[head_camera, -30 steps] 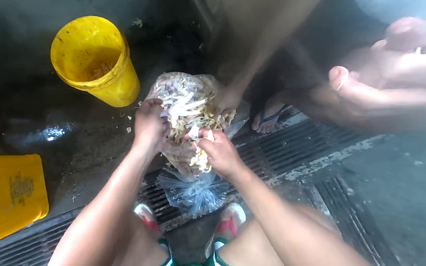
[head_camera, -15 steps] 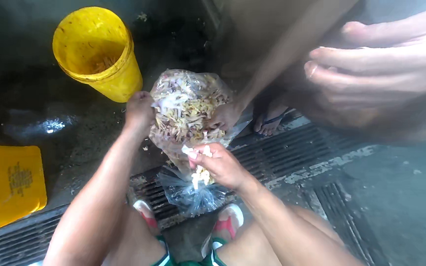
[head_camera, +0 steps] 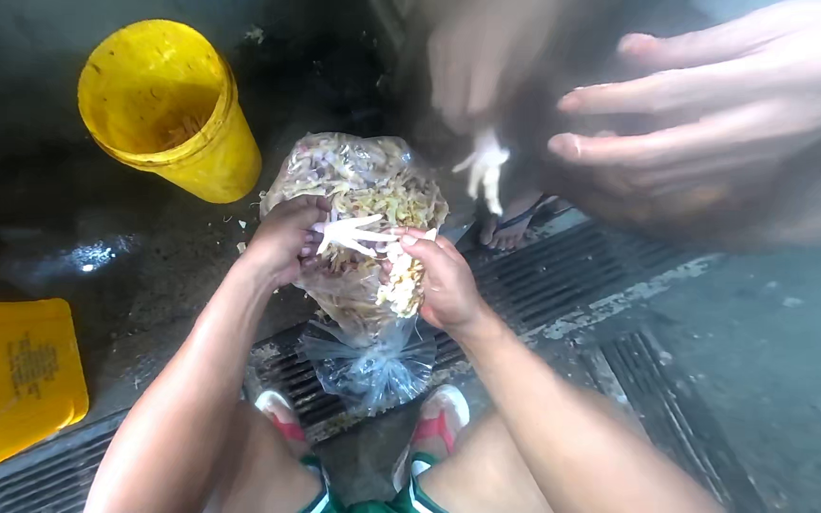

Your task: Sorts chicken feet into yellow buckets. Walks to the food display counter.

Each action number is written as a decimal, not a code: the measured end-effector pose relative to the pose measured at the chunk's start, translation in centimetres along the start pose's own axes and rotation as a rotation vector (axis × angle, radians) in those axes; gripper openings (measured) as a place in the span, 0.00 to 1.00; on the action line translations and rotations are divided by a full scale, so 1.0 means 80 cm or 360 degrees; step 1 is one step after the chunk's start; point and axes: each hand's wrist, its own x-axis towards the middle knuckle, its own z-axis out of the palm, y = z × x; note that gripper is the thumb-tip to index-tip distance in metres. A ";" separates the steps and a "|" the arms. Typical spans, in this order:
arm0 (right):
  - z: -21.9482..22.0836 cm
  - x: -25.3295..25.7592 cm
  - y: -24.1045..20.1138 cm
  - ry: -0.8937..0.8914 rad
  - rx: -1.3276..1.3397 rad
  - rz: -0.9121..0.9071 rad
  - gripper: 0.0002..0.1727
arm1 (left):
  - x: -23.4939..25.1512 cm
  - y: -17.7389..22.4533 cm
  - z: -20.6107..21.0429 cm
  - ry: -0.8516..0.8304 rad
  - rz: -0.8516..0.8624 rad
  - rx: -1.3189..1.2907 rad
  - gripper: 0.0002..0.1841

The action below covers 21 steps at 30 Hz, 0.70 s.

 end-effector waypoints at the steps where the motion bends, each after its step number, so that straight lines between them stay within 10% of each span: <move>1: -0.001 0.000 0.000 0.0002 -0.0006 -0.0015 0.21 | -0.001 0.000 0.002 -0.0005 -0.0002 0.0015 0.07; 9: -0.006 -0.002 -0.005 0.0297 -0.0908 -0.0121 0.15 | -0.013 -0.001 0.016 0.0111 0.0181 0.0211 0.10; 16: 0.008 -0.001 0.009 0.0256 -0.1831 -0.0206 0.21 | -0.054 -0.006 0.059 0.0262 0.1176 0.1445 0.10; 21: 0.012 -0.006 0.012 0.0261 -0.1948 -0.0343 0.19 | -0.071 -0.020 0.062 0.0456 0.1842 0.1509 0.07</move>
